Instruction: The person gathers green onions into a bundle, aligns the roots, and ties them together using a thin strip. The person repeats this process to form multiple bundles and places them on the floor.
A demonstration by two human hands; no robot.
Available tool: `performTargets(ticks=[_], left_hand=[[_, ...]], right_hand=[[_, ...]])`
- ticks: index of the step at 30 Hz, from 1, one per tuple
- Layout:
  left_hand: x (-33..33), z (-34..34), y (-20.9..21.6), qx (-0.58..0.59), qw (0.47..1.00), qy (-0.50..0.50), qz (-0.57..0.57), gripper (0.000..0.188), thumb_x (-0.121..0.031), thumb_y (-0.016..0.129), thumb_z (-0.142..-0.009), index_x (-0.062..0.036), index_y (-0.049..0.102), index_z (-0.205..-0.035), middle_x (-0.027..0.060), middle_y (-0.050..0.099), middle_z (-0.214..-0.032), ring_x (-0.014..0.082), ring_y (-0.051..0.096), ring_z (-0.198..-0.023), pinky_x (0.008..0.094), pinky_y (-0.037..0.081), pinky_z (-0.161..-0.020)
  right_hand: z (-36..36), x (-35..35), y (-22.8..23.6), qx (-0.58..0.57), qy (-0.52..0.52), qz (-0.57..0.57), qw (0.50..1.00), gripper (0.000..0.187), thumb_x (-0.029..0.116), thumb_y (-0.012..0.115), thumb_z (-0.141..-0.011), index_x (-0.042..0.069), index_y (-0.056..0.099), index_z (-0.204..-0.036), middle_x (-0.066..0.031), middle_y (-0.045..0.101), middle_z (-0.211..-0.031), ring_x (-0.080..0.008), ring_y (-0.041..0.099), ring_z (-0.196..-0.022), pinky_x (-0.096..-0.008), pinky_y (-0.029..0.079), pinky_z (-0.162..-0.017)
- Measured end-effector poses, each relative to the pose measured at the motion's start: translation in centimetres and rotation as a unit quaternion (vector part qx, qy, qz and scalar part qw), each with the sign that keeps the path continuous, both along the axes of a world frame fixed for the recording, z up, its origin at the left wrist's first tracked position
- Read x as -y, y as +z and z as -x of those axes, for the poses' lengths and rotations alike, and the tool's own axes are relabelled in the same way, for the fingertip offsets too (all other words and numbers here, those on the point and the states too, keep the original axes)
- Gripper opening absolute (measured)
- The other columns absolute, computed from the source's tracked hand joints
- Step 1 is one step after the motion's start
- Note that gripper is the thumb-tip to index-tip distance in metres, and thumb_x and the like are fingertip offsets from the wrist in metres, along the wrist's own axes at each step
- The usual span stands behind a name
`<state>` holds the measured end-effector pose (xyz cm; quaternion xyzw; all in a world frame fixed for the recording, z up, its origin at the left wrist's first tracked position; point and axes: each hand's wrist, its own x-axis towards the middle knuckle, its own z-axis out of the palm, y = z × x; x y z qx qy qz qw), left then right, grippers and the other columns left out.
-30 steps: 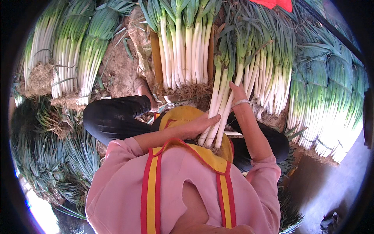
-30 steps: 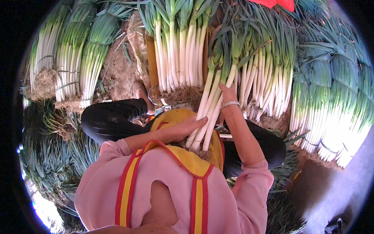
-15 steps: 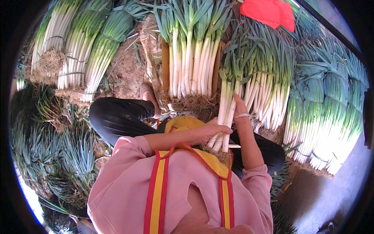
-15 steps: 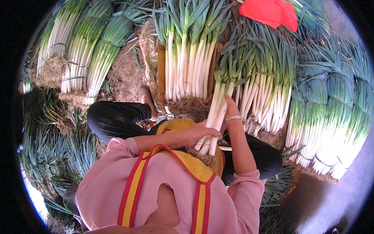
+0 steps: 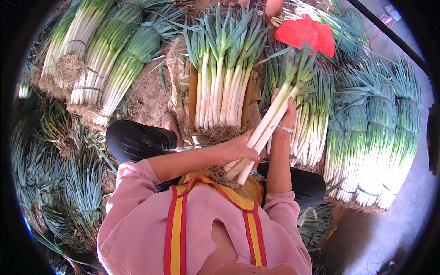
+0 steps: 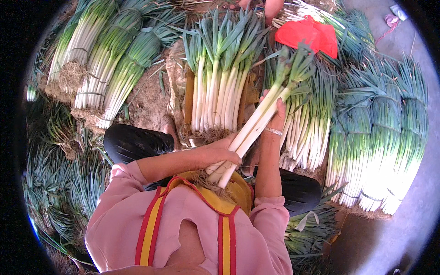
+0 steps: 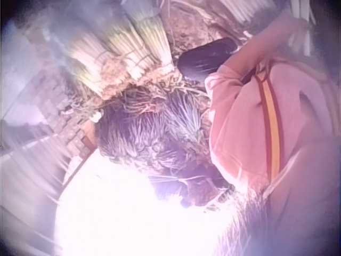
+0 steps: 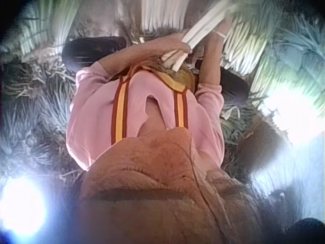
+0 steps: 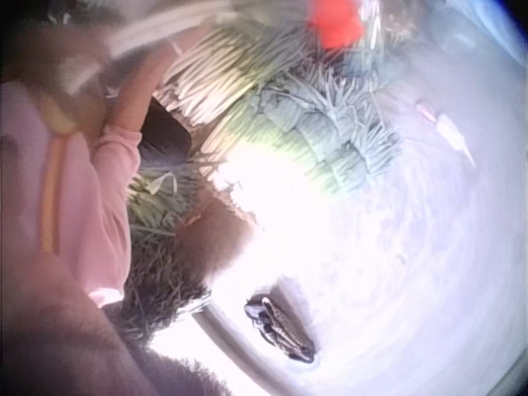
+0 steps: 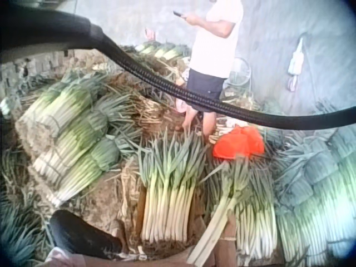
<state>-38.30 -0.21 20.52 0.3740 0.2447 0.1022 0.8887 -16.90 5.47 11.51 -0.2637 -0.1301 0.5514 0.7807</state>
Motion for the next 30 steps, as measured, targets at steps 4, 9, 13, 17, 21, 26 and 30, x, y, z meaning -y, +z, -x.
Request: performTargets(ticks=[4, 9, 13, 17, 21, 26, 30], left_hand=[[-0.1, -0.3, -0.1, -0.086, 0.924, 0.080, -0.363, 0.087, -0.014, 0.068, -0.065, 0.0043, 0.017, -0.133, 0.0172, 0.054, -0.100, 0.0293, 0.058, -0.090, 0.0368, 0.048, -0.080], [-1.5, -1.9, -0.3, -0.190, 0.825, -0.058, -0.529, 0.089, -0.014, 0.068, -0.063, -0.0021, 0.019, -0.137, 0.0246, 0.056, -0.102, 0.0404, 0.058, -0.091, 0.0442, 0.046, -0.078], [-3.5, -4.8, -0.1, -0.202, 0.749, -0.050, -0.629, 0.082, -0.013, 0.069, -0.062, -0.0050, 0.028, -0.132, 0.0201, 0.059, -0.095, 0.0364, 0.062, -0.082, 0.0445, 0.048, -0.064], [-8.1, -9.9, -2.1, -0.163, 0.789, -0.039, -0.591, 0.074, -0.015, 0.070, -0.063, -0.0063, 0.037, -0.129, 0.0152, 0.063, -0.088, 0.0287, 0.064, -0.073, 0.0414, 0.051, -0.061], [-13.1, -12.3, -8.8, -0.140, 0.894, 0.005, -0.427, 0.071, -0.016, 0.067, -0.066, -0.0092, 0.039, -0.131, 0.0172, 0.063, -0.099, 0.0247, 0.064, -0.080, 0.0374, 0.053, -0.072], [-13.3, -7.9, -22.4, -0.134, 0.947, 0.191, -0.221, 0.075, -0.024, 0.071, -0.069, -0.0038, 0.037, -0.132, 0.0197, 0.057, -0.110, 0.0283, 0.057, -0.100, 0.0368, 0.044, -0.089], [-11.6, -5.4, -29.2, -0.321, 0.887, 0.193, -0.270, 0.076, -0.028, 0.065, -0.076, 0.0069, 0.028, -0.133, 0.0277, 0.050, -0.120, 0.0356, 0.049, -0.114, 0.0370, 0.037, -0.096]], right_hand=[[-0.7, 0.1, 1.9, 0.098, -0.040, -0.058, 0.993, 0.053, 0.021, 0.065, -0.079, -0.001, 0.040, -0.120, -0.0199, 0.061, -0.096, -0.0251, 0.063, -0.084, -0.0317, 0.057, -0.074], [-3.6, 3.4, 4.0, 0.170, -0.159, -0.011, 0.972, 0.058, 0.027, 0.068, -0.074, -0.005, 0.046, -0.117, -0.0159, 0.060, -0.095, -0.0251, 0.061, -0.086, -0.0309, 0.053, -0.083], [-5.9, 4.8, 8.0, 0.259, -0.360, 0.070, 0.894, 0.062, 0.009, 0.062, -0.077, 0.006, 0.030, -0.130, -0.0253, 0.056, -0.108, -0.0365, 0.061, -0.091, -0.0426, 0.059, -0.074], [-8.5, 1.9, 12.1, 0.398, -0.448, 0.069, 0.798, 0.075, 0.004, 0.067, -0.075, 0.007, 0.018, -0.132, -0.0270, 0.051, -0.113, -0.0380, 0.060, -0.093, -0.0464, 0.057, -0.081], [-9.7, -7.5, 10.3, 0.565, -0.429, 0.067, 0.702, 0.097, 0.006, 0.078, -0.060, 0.001, 0.018, -0.135, -0.0210, 0.042, -0.123, -0.0324, 0.051, -0.104, -0.0393, 0.050, -0.087], [-1.0, -18.1, -5.5, 0.701, -0.177, 0.178, 0.668, 0.103, 0.008, 0.076, -0.064, -0.002, 0.010, -0.142, -0.0247, 0.021, -0.144, -0.0318, 0.026, -0.132, -0.0373, 0.019, -0.111], [5.1, -16.0, -19.1, 0.697, 0.033, 0.207, 0.686, 0.075, 0.016, 0.057, -0.082, -0.008, 0.014, -0.139, -0.0282, 0.020, -0.143, -0.0400, 0.022, -0.133, -0.0410, 0.019, -0.110]])
